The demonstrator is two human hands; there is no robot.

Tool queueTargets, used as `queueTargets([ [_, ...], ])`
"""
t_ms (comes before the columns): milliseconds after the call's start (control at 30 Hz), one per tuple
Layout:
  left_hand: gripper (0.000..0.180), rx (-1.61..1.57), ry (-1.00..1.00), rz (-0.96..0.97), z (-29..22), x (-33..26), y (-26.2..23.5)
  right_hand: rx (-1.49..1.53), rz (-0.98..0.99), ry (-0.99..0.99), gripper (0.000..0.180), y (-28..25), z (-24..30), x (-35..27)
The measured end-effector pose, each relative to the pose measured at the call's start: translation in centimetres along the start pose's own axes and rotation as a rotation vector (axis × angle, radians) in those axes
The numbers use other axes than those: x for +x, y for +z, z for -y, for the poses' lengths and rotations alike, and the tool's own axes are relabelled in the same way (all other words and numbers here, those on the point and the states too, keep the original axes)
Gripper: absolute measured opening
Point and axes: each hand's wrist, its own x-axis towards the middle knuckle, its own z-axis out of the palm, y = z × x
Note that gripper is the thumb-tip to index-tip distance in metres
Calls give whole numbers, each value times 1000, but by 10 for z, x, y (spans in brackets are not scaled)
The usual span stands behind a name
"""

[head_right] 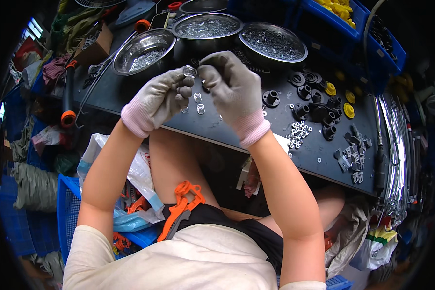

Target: The recorder is assembling orange plastic mechanical handles using springs, washers, and bolts.

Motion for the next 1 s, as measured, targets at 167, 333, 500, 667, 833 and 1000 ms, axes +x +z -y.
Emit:
queueTargets([
  [167, 19, 356, 399, -83, 9, -5, 11, -144, 136, 301, 33, 9, -1, -8],
  [333, 25, 622, 538, -140, 12, -7, 17, 150, 93, 303, 25, 6, 5, -5],
  [500, 22, 711, 573, -173, 11, -7, 9, 171, -33, 374, 22, 6, 14, -2],
  [667, 12, 1459, 629, -304, -14, -7, -27, -448, 129, 236, 25, -19, 30, 0],
  [833, 10, 1847, 495, -102, -11, -3, -58, -1218, 741, 419, 39, 8, 43, -12],
  [1000, 12, 1683, 431, -133, -18, -4, -56, -1315, 900, 629, 42, 14, 30, -9],
])
